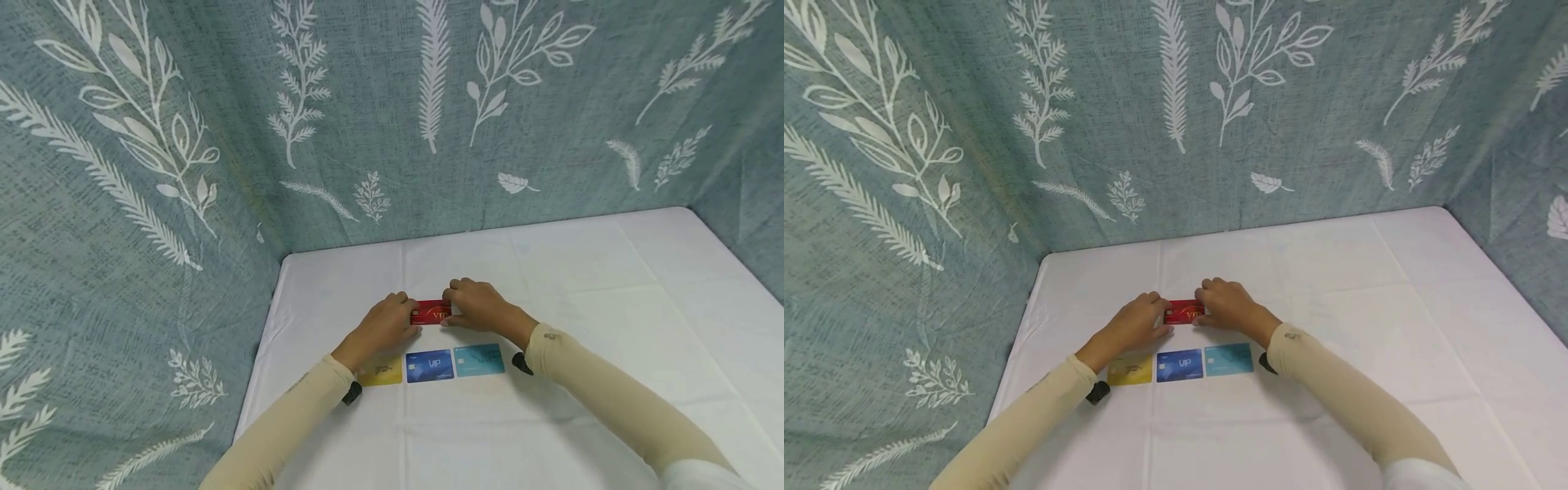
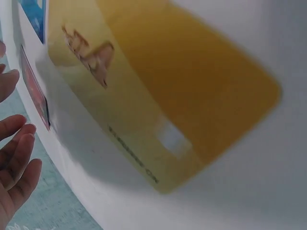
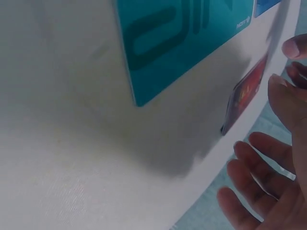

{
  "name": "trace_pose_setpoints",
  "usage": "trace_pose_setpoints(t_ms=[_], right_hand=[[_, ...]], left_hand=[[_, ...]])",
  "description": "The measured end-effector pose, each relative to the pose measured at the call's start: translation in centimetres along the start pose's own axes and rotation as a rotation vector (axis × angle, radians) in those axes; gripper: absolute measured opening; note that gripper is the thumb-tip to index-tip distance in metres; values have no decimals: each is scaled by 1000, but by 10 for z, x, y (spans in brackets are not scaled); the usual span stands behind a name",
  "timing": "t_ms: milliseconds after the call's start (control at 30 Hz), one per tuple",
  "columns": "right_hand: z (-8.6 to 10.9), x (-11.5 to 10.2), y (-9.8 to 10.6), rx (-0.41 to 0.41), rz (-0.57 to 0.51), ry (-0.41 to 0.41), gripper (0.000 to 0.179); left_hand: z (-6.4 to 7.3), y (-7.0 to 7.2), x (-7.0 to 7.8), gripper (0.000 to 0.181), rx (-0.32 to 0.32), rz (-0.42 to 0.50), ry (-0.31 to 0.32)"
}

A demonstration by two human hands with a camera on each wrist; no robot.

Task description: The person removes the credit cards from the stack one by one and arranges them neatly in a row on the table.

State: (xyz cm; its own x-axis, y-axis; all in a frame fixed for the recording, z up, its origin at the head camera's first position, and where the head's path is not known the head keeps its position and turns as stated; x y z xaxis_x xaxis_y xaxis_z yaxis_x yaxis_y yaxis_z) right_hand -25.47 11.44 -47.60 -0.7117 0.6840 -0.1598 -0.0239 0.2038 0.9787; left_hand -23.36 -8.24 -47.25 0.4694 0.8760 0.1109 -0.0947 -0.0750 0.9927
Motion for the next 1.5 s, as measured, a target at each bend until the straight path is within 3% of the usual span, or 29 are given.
trace_pose_setpoints(t_ms=[267, 800, 1500], right_hand=[[-8, 2, -8, -39, 60, 13, 55], [-14, 5, -10, -81, 83, 1, 58], [-13, 8, -18, -77, 8, 26, 53]], left_hand=[[-6, -3, -8, 51, -52, -6, 59], [-13, -3, -13, 60, -65, -11, 35], [-19, -10, -18, 51, -87, 65, 31]])
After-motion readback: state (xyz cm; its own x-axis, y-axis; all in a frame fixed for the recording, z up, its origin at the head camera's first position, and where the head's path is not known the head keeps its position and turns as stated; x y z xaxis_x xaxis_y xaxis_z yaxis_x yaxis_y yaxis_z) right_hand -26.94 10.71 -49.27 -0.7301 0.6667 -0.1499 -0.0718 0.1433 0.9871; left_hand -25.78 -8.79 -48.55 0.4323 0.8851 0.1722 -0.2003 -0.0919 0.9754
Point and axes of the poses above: each hand's wrist, its own z-axis away from the middle knuckle, its own y-axis out of the back of the hand, x = y × z, the point moved 2 cm from there along -z, towards the middle knuckle, and after that the axes turned 5 degrees about y, right-handed, at the moved point
